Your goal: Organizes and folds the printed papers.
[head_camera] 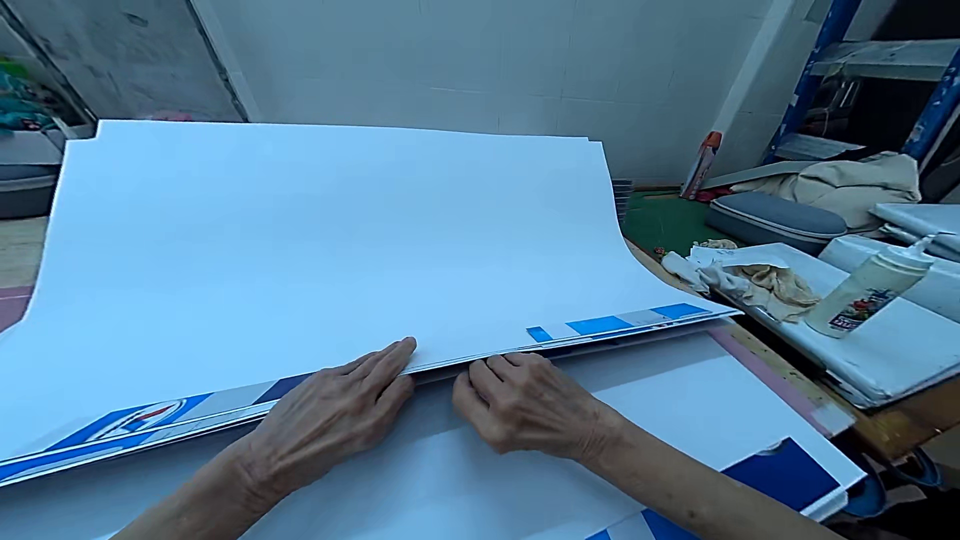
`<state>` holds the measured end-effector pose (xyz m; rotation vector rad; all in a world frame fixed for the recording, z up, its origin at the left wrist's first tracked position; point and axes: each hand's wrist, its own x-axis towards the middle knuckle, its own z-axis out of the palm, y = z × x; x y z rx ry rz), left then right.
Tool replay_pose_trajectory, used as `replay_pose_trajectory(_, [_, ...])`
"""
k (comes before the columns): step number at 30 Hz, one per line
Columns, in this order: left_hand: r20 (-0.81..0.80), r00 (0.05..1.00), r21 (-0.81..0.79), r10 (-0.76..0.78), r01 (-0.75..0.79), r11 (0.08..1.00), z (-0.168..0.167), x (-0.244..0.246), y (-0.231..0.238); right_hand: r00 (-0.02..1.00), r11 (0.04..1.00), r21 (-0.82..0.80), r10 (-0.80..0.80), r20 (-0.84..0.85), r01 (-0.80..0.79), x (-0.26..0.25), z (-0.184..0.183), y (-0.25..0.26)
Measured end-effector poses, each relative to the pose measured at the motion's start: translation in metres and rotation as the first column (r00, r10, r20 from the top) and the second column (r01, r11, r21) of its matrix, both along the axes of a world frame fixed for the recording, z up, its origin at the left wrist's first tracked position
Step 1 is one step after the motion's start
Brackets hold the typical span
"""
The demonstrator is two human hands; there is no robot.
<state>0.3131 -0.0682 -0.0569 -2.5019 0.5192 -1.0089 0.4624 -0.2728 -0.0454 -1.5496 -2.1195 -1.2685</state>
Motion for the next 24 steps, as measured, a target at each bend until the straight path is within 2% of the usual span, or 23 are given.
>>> replay_pose_trajectory(8, [-0.097, 0.988, 0.103, -0.117, 0.127, 0.987, -0.002, -0.011, 0.01, 0.999, 0.999, 0.022, 0.022, 0.024, -0.022, -0.001, 0.0, -0.003])
replay_pose_trajectory(10, [-0.121, 0.99, 0.093, -0.077, 0.088, 0.992, -0.003, -0.01, 0.011, 1.0, 0.999, 0.041, 0.022, -0.009, -0.021, -0.003, 0.004, -0.005])
replay_pose_trajectory(12, [-0.159, 0.987, 0.036, 0.013, -0.008, 0.999, -0.005, -0.011, 0.006, 0.993, 0.999, 0.031, 0.029, -0.112, -0.025, -0.011, 0.008, -0.012])
replay_pose_trajectory(14, [-0.229, 0.97, -0.011, 0.075, -0.08, 0.997, -0.007, -0.012, -0.002, 0.963, 0.998, -0.055, 0.023, -0.268, -0.039, -0.024, 0.014, -0.028])
replay_pose_trajectory(16, [-0.309, 0.945, -0.07, 0.11, -0.138, 0.988, -0.009, -0.016, -0.013, 0.898, 0.972, -0.198, 0.03, -0.439, -0.129, -0.038, 0.017, -0.049])
replay_pose_trajectory(19, [-0.386, 0.917, -0.146, 0.098, -0.166, 0.975, -0.004, -0.024, -0.036, 0.767, 0.839, -0.414, 0.004, -0.642, -0.352, -0.055, 0.015, -0.08])
replay_pose_trajectory(21, [-0.458, 0.881, -0.194, 0.119, -0.23, 0.954, 0.003, -0.034, -0.059, 0.722, 0.739, -0.53, -0.085, -0.686, -0.416, -0.064, 0.019, -0.091])
replay_pose_trajectory(24, [-0.456, 0.882, -0.126, 0.121, -0.199, 0.972, 0.009, -0.049, -0.089, 0.727, 0.733, -0.562, -0.136, -0.673, -0.383, -0.07, 0.018, -0.097])
